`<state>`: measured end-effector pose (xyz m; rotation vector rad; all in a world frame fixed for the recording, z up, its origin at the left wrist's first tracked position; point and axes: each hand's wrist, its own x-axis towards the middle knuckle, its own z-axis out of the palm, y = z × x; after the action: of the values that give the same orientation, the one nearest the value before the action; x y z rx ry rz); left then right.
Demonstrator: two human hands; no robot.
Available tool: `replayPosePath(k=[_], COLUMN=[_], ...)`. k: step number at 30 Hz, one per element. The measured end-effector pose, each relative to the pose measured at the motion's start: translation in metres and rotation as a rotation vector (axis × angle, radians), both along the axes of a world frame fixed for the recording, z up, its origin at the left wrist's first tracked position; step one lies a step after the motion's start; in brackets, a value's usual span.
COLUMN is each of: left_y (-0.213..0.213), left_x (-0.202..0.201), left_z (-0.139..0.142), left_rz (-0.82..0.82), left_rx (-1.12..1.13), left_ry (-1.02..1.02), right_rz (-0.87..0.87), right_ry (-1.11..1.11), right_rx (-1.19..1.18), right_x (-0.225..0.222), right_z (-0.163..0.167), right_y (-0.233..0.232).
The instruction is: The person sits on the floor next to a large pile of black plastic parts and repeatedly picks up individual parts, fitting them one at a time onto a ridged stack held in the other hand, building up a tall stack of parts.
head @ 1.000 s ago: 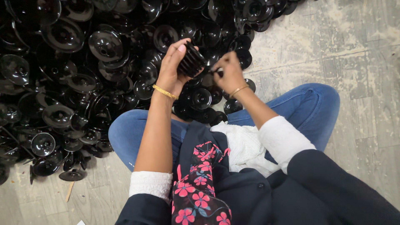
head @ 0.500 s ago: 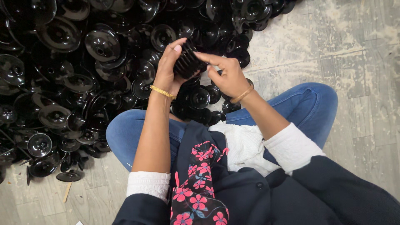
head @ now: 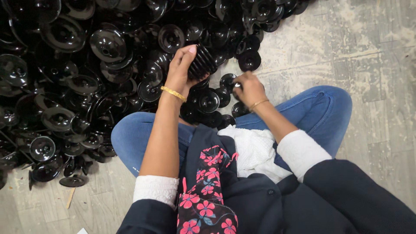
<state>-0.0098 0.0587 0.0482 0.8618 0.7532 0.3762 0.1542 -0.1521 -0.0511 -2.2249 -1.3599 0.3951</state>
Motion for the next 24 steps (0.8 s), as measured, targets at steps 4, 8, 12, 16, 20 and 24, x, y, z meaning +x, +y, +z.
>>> replayPosePath(k=[4,8,12,16,20,24], left_y=[0.000,0.000,-0.002,-0.005,-0.005,-0.005], left_x=[-0.001,-0.002,0.001,0.002,0.001,0.001], left_z=[0.000,0.001,0.001,0.001,0.000,-0.002], left_rz=[0.000,-0.005,-0.030,-0.063,-0.071,-0.065], left_rx=[-0.011,0.013,0.011,0.013,0.006,-0.009], left_ry=[0.007,-0.008,-0.002,0.009,0.004,-0.037], right_rz=[-0.075,0.069,-0.085,-0.308,-0.133,-0.079], right_ry=[0.005,-0.055,0.113,0.631,0.612,0.792], right_rx=[-0.062,-0.351,-0.143,0.214,0.391,0.451], right_x=[0.016,0.024,0.034,0.026,0.005,-0.008], right_z=[-0.008,0.006,0.044,0.085,0.106,0.107], right_y=[0.007,0.012,0.021,0.048,0.068,0.063])
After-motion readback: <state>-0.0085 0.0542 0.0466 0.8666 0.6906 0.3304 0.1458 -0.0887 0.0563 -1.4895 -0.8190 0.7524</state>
